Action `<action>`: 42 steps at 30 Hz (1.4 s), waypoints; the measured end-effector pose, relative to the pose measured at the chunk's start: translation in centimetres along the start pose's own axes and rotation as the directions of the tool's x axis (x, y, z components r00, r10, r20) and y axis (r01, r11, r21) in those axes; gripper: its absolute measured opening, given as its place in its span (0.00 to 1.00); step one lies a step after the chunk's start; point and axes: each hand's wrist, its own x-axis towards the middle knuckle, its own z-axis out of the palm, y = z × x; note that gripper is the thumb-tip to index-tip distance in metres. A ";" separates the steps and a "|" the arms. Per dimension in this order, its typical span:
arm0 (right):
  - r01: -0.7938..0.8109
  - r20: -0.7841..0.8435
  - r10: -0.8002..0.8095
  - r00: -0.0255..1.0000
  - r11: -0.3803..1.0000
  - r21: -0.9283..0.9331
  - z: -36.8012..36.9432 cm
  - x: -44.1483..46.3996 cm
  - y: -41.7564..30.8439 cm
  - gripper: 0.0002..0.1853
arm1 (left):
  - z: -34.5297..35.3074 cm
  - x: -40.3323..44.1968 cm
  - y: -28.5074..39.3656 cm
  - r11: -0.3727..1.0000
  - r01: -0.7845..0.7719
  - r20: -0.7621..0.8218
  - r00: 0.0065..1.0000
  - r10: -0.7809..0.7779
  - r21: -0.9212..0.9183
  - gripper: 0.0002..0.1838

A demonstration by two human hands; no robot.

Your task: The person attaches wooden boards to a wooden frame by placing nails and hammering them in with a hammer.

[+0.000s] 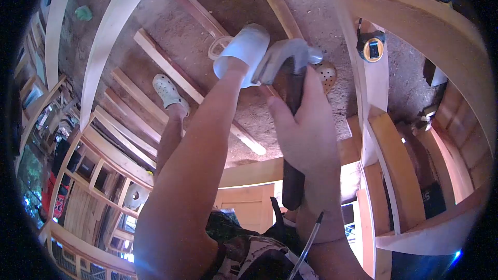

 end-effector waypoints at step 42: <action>-0.007 0.150 0.024 0.988 0.994 -0.110 1.0 -0.4 0.8 0.24 | -1.3 1.2 0.6 0.998 -0.045 -0.058 0.997 0.043 -0.033 0.16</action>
